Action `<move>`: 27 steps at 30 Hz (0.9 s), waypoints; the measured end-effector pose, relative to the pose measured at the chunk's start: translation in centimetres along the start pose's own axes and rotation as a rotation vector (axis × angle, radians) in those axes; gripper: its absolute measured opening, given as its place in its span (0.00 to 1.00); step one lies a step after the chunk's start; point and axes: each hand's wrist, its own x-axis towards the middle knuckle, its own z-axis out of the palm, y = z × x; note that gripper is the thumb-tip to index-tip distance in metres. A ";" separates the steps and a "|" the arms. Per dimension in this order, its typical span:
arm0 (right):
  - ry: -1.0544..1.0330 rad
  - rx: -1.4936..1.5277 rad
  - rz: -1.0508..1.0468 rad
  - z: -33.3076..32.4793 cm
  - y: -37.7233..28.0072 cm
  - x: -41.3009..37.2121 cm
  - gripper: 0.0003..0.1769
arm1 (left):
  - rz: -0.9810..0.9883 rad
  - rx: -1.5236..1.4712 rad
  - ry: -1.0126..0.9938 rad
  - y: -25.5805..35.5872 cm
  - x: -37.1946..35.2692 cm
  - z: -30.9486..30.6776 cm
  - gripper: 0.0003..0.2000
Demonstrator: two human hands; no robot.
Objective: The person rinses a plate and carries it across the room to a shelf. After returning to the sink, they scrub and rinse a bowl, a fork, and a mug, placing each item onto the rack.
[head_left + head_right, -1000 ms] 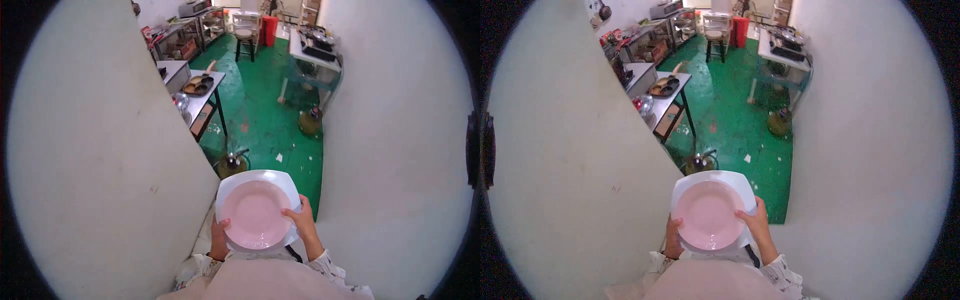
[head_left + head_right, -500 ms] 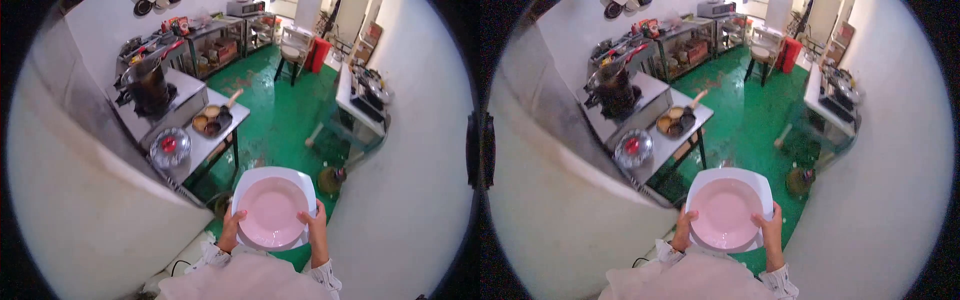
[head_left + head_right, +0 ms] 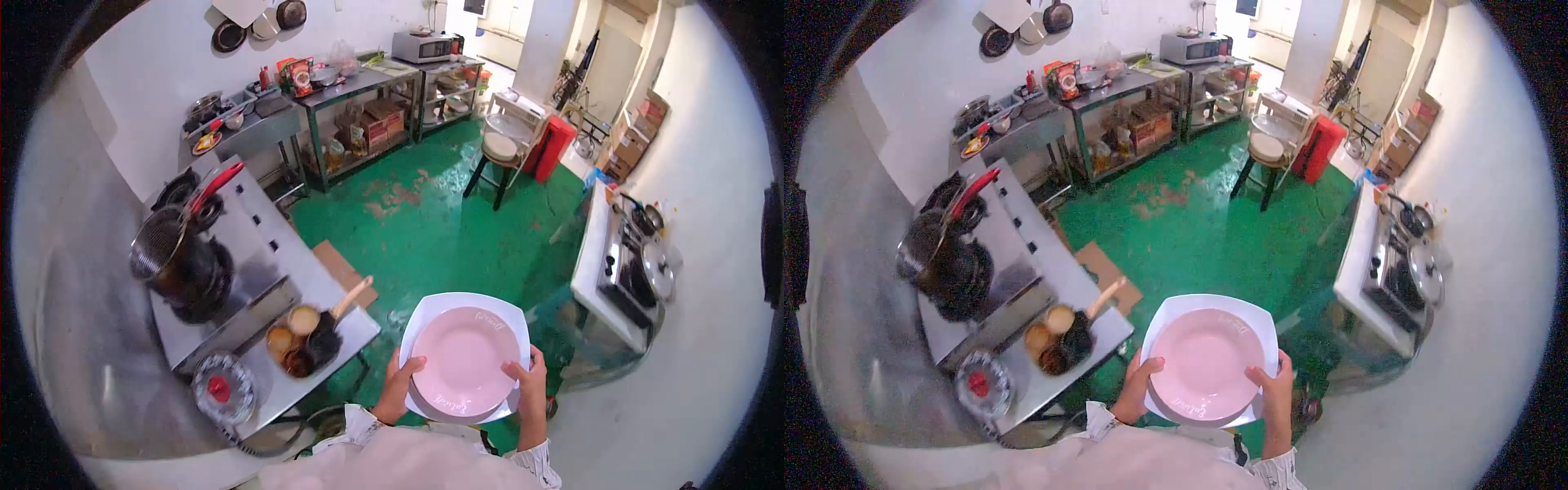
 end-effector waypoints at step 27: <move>-0.253 -0.100 0.027 38.2 -17.4 84.0 0.38 | 0.191 0.114 0.231 31.9 80.0 15.8 0.22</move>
